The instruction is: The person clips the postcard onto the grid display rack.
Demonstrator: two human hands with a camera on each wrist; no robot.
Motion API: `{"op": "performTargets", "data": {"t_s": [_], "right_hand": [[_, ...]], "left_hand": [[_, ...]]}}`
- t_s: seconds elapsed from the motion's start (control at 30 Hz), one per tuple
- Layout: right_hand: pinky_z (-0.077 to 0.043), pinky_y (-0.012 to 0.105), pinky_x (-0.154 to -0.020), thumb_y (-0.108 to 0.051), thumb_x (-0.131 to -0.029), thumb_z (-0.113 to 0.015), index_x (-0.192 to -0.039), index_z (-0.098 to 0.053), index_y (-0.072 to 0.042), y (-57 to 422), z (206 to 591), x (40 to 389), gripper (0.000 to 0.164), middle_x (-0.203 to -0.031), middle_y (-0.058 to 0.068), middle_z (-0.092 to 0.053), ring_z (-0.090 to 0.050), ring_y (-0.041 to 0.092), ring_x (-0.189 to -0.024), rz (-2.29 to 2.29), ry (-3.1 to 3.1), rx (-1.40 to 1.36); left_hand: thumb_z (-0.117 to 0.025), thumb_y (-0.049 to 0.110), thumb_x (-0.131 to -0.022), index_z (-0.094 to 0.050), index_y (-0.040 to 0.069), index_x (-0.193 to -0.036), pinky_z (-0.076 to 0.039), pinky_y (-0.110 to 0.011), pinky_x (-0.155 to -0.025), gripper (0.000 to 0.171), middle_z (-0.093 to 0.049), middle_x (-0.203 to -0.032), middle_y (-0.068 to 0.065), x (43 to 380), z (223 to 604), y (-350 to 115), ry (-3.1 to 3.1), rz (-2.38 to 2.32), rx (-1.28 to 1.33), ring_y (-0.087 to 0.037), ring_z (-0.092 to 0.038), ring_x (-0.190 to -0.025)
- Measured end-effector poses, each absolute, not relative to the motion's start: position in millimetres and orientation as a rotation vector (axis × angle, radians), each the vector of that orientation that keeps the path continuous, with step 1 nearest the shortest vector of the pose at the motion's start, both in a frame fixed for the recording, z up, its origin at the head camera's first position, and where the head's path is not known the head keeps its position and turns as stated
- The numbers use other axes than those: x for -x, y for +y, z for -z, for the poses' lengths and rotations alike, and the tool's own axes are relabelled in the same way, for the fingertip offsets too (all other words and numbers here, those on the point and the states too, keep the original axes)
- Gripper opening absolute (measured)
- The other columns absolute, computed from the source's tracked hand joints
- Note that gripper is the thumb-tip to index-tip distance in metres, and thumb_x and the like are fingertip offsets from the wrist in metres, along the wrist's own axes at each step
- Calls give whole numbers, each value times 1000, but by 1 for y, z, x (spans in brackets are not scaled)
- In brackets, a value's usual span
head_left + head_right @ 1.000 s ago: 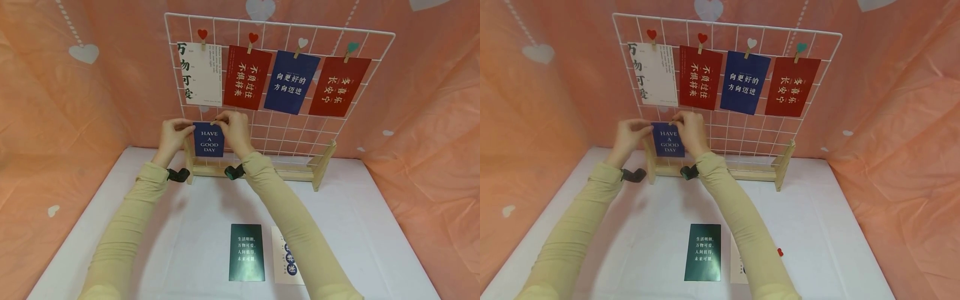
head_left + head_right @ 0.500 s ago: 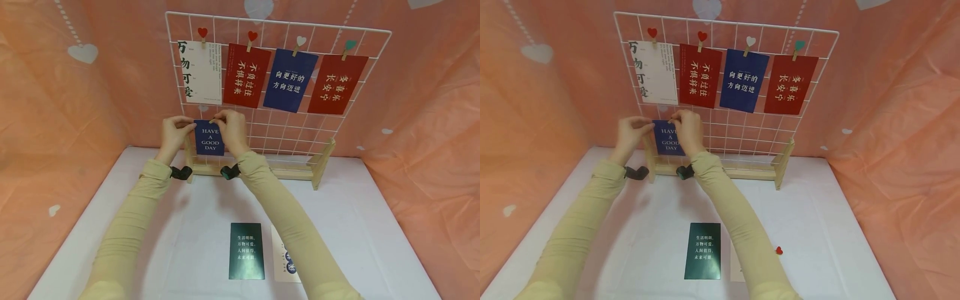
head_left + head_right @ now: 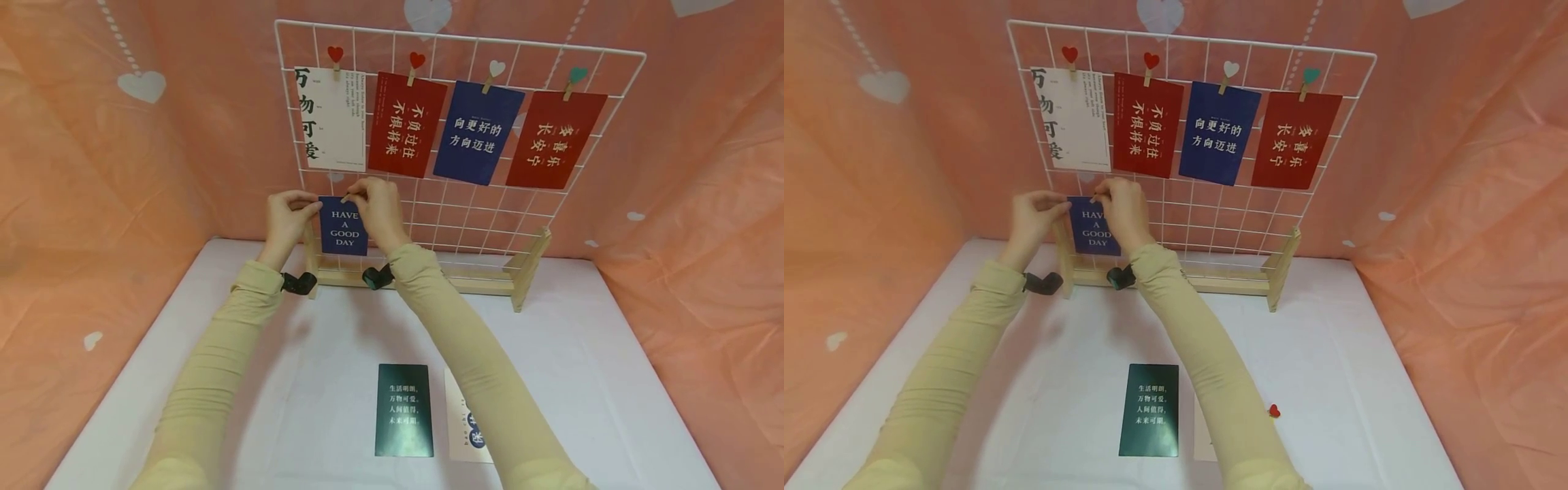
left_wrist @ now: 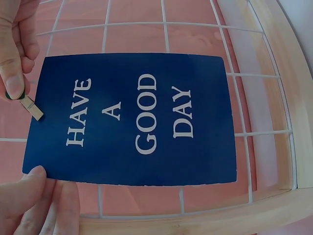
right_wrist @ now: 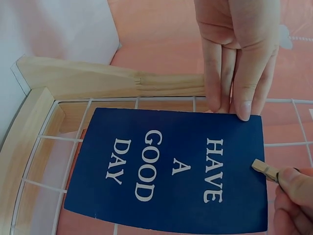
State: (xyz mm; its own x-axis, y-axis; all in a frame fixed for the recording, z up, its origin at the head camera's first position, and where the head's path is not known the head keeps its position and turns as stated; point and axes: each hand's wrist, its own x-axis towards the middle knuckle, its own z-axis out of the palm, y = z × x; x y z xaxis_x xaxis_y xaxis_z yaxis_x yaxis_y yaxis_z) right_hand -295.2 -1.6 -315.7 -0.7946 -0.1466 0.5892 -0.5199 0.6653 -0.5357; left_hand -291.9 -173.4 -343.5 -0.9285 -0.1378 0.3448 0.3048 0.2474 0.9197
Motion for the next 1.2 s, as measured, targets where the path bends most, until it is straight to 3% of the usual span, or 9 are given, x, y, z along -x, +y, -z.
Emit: {"op": "performTargets", "data": {"t_s": [0.5, 0.7, 0.97, 1.2], "right_hand": [[-52, 17, -71, -12, -87, -70, -97, -75, -2, 0, 317, 297, 14, -90, 5, -72, -66, 13, -78, -1055, -2347, -573], [-51, 14, -79, -8, -91, -65, -106, -73, -2, 2, 321, 295, 18, -100, 6, -71, -67, 13, -90, -1109, -2366, -578], [-50, 15, -83, -2, -93, -61, -120, -66, -2, 9, 326, 294, 28, -114, 11, -67, -66, 17, -100, -1158, -2317, -616], [-51, 14, -81, -4, -93, -62, -118, -68, -3, 11, 329, 294, 26, -112, 9, -68, -66, 15, -98, -1164, -2279, -620]], "left_hand": [[-68, 2, -88, -69, -7, -104, -57, -36, -79, 18, -68, -98, -23, 291, 346, -174, -2175, 1708, 137, -15, -67, -79], [-67, 0, -88, -67, -9, -107, -56, -33, -81, 21, -66, -102, -27, 290, 346, -175, -2184, 1717, 167, -20, -67, -85], [-67, -2, -87, -68, -8, -106, -56, -33, -80, 20, -66, -101, -25, 289, 345, -174, -2185, 1694, 189, -15, -66, -82], [-66, -3, -88, -67, -9, -108, -56, -32, -81, 21, -65, -103, -28, 285, 343, -173, -2193, 1688, 203, -26, -66, -89]]}}
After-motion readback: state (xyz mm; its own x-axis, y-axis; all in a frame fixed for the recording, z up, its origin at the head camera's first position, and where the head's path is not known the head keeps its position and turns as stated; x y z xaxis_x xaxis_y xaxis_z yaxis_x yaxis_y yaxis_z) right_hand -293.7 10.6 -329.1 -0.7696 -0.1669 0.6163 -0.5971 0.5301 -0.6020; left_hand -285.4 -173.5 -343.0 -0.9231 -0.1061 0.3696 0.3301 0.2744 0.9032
